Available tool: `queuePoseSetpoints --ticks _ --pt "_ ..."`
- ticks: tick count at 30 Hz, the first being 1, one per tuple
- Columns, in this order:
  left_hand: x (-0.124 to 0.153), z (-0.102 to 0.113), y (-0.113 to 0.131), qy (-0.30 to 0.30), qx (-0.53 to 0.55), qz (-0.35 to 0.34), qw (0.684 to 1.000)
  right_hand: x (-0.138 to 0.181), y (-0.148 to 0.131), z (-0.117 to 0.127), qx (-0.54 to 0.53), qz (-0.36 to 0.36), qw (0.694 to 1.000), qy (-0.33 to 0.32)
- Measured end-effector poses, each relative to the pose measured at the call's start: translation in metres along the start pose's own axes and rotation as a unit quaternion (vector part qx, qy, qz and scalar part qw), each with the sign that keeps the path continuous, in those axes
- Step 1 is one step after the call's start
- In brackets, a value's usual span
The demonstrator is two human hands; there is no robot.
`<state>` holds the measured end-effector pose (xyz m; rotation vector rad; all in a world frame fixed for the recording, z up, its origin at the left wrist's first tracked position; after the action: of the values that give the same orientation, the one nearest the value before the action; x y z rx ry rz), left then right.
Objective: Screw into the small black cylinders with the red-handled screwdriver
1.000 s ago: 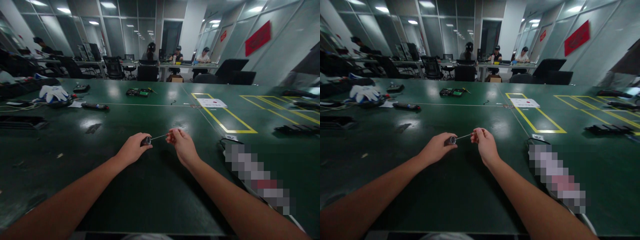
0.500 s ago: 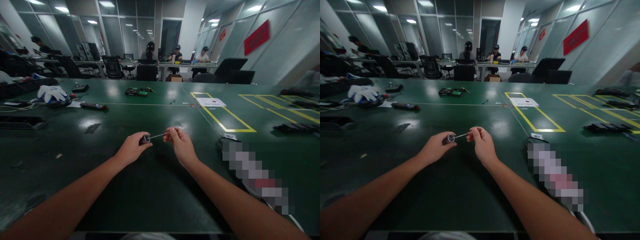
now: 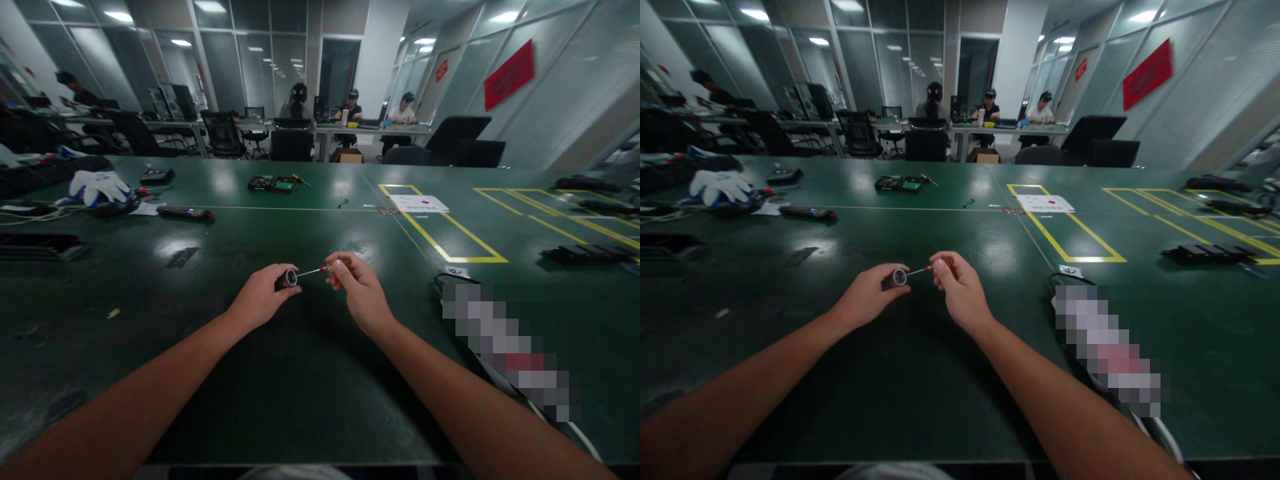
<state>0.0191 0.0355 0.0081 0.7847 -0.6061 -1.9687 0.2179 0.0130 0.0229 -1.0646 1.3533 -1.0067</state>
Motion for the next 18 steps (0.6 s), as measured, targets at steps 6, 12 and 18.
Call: queuePoseSetpoints --ticks 6,12,18 --pt "0.001 -0.004 0.000 -0.017 -0.008 -0.005 1.000 0.003 -0.006 0.001 0.021 0.003 0.999 0.029" --pt "0.002 -0.001 0.004 -0.017 -0.015 -0.003 1.000 -0.003 0.009 0.003 -0.030 -0.027 0.997 0.060" --pt "-0.004 0.009 0.009 -0.006 -0.081 -0.054 0.995 -0.013 0.043 0.013 -0.201 -0.207 0.955 0.068"
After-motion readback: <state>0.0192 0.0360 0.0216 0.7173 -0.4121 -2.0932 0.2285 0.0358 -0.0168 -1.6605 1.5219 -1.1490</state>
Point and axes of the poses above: each hand's wrist, its own x-axis away from the middle knuckle, its own z-axis out of the back of the hand, y = z × x, the point moved 5 cm from there along -x, towards the middle knuckle, and after that the axes turned 4 degrees about -z, right-handed, at the moved point
